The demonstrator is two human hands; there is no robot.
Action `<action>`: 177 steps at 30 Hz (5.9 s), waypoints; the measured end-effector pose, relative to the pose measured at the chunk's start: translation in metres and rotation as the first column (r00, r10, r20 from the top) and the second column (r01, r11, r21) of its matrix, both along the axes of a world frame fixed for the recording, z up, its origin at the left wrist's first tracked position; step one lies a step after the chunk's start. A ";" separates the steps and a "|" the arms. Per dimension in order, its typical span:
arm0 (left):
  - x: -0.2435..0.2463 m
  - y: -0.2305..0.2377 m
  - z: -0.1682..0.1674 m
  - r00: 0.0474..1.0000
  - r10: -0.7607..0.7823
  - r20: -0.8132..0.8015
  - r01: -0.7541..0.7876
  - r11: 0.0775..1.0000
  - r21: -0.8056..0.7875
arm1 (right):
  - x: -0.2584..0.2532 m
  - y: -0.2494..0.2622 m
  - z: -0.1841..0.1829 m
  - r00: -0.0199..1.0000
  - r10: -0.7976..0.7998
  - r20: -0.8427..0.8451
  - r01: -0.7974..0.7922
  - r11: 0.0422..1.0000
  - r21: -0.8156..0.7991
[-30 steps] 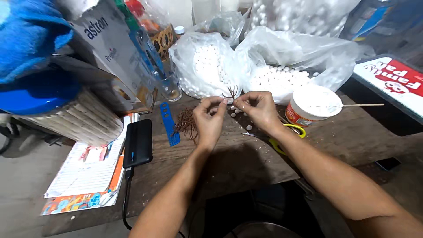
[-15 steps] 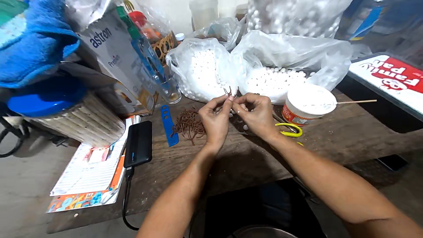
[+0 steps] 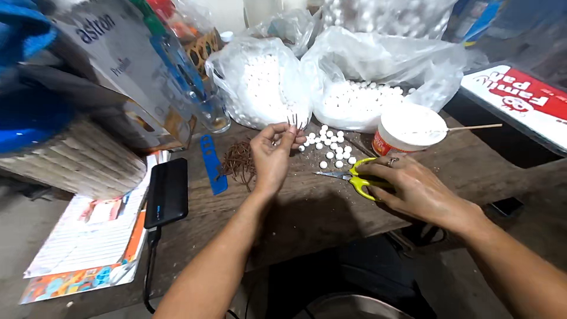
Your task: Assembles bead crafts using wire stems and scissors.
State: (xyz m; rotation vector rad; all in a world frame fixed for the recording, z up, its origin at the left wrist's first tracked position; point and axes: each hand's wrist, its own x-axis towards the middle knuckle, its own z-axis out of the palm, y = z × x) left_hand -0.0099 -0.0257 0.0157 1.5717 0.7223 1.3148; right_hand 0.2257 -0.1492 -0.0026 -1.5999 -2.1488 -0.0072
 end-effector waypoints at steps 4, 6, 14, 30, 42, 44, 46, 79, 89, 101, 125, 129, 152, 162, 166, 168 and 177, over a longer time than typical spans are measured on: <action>0.002 0.003 -0.005 1.000 0.019 0.007 -0.019 0.999 0.028 | 0.011 0.003 -0.009 0.996 0.085 -0.028 -0.083 0.994 0.068; 0.007 0.006 -0.004 0.998 0.045 0.045 -0.046 0.999 0.024 | 0.014 0.001 -0.009 0.991 0.106 -0.087 -0.099 0.992 0.083; 0.007 0.001 -0.014 0.990 0.064 -0.122 -0.036 0.976 0.216 | 0.007 -0.013 -0.008 0.710 0.021 -0.704 0.003 0.999 0.033; 0.009 0.000 -0.026 0.936 0.212 -0.280 -0.002 0.800 0.600 | -0.016 0.004 -0.013 0.724 -0.006 -0.690 0.030 0.999 0.023; 0.010 -0.001 -0.026 0.936 0.194 -0.293 0.031 0.784 0.620 | -0.018 0.005 -0.017 0.728 -0.052 -0.683 0.050 0.998 -0.023; 0.010 -0.001 -0.026 0.935 0.192 -0.297 0.038 0.780 0.625 | -0.018 0.005 -0.017 0.718 -0.044 -0.694 0.044 0.999 -0.017; 0.010 -0.002 -0.026 0.936 0.191 -0.294 0.038 0.778 0.627 | -0.018 0.005 -0.018 0.709 -0.031 -0.704 0.035 0.999 -0.008; 0.011 -0.006 -0.024 0.935 0.187 -0.302 0.035 0.798 0.602 | -0.025 0.007 -0.018 0.613 0.008 -0.790 -0.031 0.999 -0.014; 0.008 -0.002 -0.024 0.953 0.133 -0.271 0.011 0.882 0.471 | -0.011 0.002 -0.017 0.706 -0.003 -0.708 0.071 0.995 0.067; 0.006 -0.002 -0.015 0.960 0.138 -0.243 -0.044 0.934 0.355 | -0.042 -0.015 -0.011 0.972 0.083 -0.221 -0.047 0.985 0.165; 0.070 -0.020 0.005 0.971 -0.051 -0.233 0.110 0.963 0.246 | 0.079 -0.034 0.030 0.493 0.058 -0.868 0.459 0.830 0.316; 0.085 -0.014 0.012 0.963 -0.030 -0.267 0.129 0.924 0.360 | 0.080 -0.031 0.028 0.184 0.066 -0.981 0.531 0.833 0.156; 0.114 -0.019 0.018 0.949 -0.008 -0.315 0.175 0.844 0.506 | 0.074 -0.030 0.030 0.017 0.159 -0.987 0.410 0.899 0.152; 0.115 -0.020 0.018 0.946 0.016 -0.325 0.163 0.841 0.516 | 0.073 -0.035 0.031 0.037 0.175 -0.984 0.418 0.892 0.174; 0.115 -0.021 0.019 0.946 0.025 -0.323 0.162 0.826 0.540 | 0.072 -0.031 0.031 0.032 0.162 -0.986 0.425 0.891 0.160; 0.115 -0.021 0.019 0.947 0.029 -0.321 0.161 0.821 0.548 | 0.073 -0.030 0.031 0.028 0.154 -0.988 0.426 0.892 0.151; 0.113 -0.020 0.019 0.939 0.059 -0.338 0.146 0.821 0.551 | 0.076 -0.037 0.030 -0.101 0.161 -0.982 0.381 0.918 0.111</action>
